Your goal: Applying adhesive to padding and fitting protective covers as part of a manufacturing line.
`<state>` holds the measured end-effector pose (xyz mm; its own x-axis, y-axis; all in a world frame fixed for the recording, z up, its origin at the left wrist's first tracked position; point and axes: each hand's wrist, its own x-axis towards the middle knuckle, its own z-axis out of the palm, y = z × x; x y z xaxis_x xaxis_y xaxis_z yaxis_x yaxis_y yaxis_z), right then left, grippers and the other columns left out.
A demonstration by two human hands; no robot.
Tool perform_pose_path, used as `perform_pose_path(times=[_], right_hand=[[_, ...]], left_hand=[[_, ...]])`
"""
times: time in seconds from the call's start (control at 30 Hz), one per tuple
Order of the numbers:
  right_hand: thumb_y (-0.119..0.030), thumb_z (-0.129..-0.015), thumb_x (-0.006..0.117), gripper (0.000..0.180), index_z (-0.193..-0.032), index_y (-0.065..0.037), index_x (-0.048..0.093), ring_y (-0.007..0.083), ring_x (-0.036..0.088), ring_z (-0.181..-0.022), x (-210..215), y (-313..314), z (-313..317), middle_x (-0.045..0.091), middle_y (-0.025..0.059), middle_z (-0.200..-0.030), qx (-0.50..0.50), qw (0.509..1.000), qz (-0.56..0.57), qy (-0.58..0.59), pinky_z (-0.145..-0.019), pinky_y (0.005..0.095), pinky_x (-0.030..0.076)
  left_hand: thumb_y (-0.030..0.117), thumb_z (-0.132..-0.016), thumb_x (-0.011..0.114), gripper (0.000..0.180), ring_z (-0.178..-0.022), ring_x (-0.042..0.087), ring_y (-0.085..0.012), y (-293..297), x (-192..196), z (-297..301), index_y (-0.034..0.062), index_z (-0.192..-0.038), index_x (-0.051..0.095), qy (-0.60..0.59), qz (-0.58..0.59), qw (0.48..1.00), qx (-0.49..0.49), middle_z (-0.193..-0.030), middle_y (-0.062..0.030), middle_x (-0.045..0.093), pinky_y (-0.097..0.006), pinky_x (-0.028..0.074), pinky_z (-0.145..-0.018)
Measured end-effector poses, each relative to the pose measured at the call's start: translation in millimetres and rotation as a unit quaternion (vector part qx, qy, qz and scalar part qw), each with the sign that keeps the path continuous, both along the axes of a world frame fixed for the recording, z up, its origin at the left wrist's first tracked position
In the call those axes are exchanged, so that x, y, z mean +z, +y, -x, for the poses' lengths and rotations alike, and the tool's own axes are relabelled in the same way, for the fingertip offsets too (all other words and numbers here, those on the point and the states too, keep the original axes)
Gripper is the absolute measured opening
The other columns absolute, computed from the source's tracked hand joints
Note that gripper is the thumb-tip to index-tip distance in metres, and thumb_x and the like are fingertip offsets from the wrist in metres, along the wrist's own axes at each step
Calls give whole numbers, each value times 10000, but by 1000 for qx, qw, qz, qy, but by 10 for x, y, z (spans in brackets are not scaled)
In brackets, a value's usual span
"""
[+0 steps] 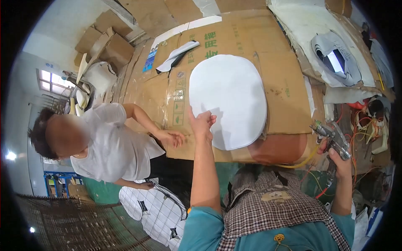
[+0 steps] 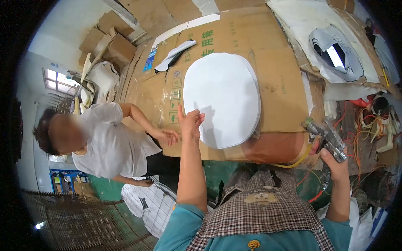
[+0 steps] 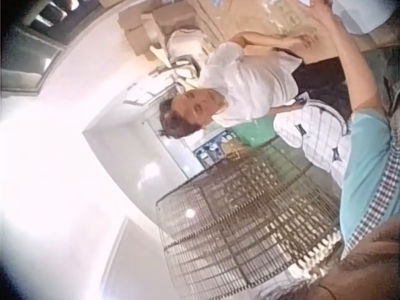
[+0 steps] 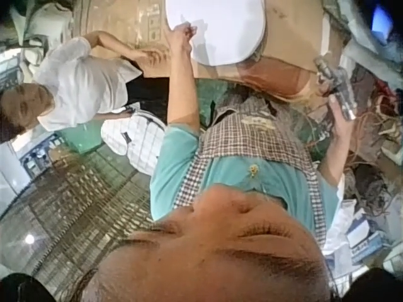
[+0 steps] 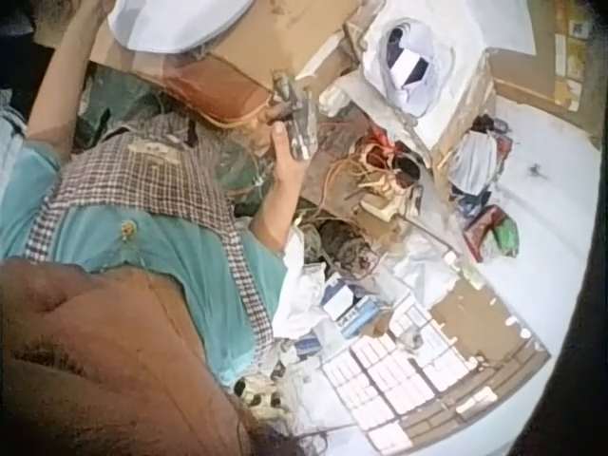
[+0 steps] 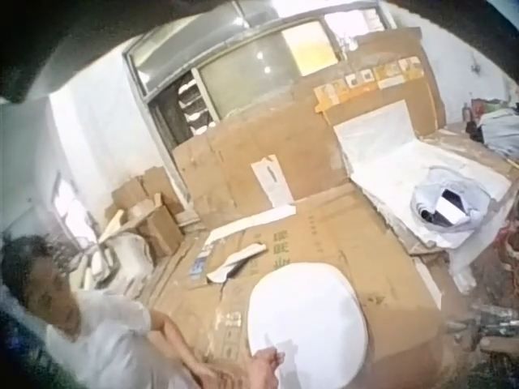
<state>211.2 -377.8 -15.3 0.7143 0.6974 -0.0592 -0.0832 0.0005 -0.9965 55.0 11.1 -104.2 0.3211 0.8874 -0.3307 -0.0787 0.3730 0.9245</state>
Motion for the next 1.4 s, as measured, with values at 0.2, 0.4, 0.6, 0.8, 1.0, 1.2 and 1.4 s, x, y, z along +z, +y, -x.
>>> perform_pose_path(times=[0.2, 0.4, 0.6, 0.8, 1.0, 1.2, 1.4], right_hand=[[-194, -809, 626, 347, -1050, 38, 533, 187, 583, -790, 5, 63, 41, 595, 91, -866, -9, 1000, -9, -7, -758, 327, 462], [-195, -810, 620, 383, -1091, 39, 504, 182, 574, -800, -12, 74, 41, 586, 88, -860, 12, 1000, 0, -18, -764, 326, 457], [-225, -796, 633, 388, -1049, 41, 509, 198, 556, -798, -15, 75, 104, 553, 99, -873, -11, 1000, 8, 4, -727, 326, 446], [-221, -800, 629, 393, -1067, 42, 509, 201, 559, -803, -52, -13, 82, 567, 103, -893, -18, 999, 29, 0, -739, 328, 446], [-192, -825, 615, 330, -1066, 20, 539, 173, 595, -780, -62, 5, 24, 611, 78, -852, -19, 1000, 18, -10, -743, 302, 461], [-118, -813, 627, 315, -1086, 14, 539, 164, 592, -771, -510, 131, -272, 609, 74, -861, -58, 997, 43, 9, -745, 303, 467], [-112, -806, 635, 525, -1275, -8, 423, 162, 563, -937, -1557, 536, -958, 597, 92, -1025, -123, 914, 152, -357, -826, 289, 446]], left_hand=[[-32, -784, 563, 848, -621, 595, -212, 34, 34, 8, 142, -1437, 51, -10, 15, 1000, 8, -776, -96, 558, -285, 506, -540], [-14, -783, 580, 844, -637, 597, -210, 19, 3, 4, 127, -1434, 62, -23, 10, 1000, -7, -809, -102, 559, -276, 504, -539], [-38, -781, 543, 804, -638, 581, -192, -78, -55, 13, 88, -1426, 81, 1, 32, 999, 1, -878, -124, 553, -269, 482, -553], [-41, -776, 543, 811, -642, 581, -194, -158, -171, 9, 88, -1428, 78, 3, 45, 999, -4, -906, -135, 551, -272, 483, -553], [-46, -772, 542, 811, -644, 581, -193, -179, -166, 49, 90, -1428, 84, 16, 48, 999, 1, -913, -134, 551, -269, 482, -543], [-27, -783, 570, 793, -650, 596, -220, -7, -106, 257, 134, -1422, 129, 28, 33, 999, 33, -876, -130, 556, -288, 505, -542], [-37, -771, 565, 754, -639, 596, -215, 140, 168, 585, 104, -1409, 189, 34, -46, 996, 74, -843, -118, 571, -296, 504, -564]])
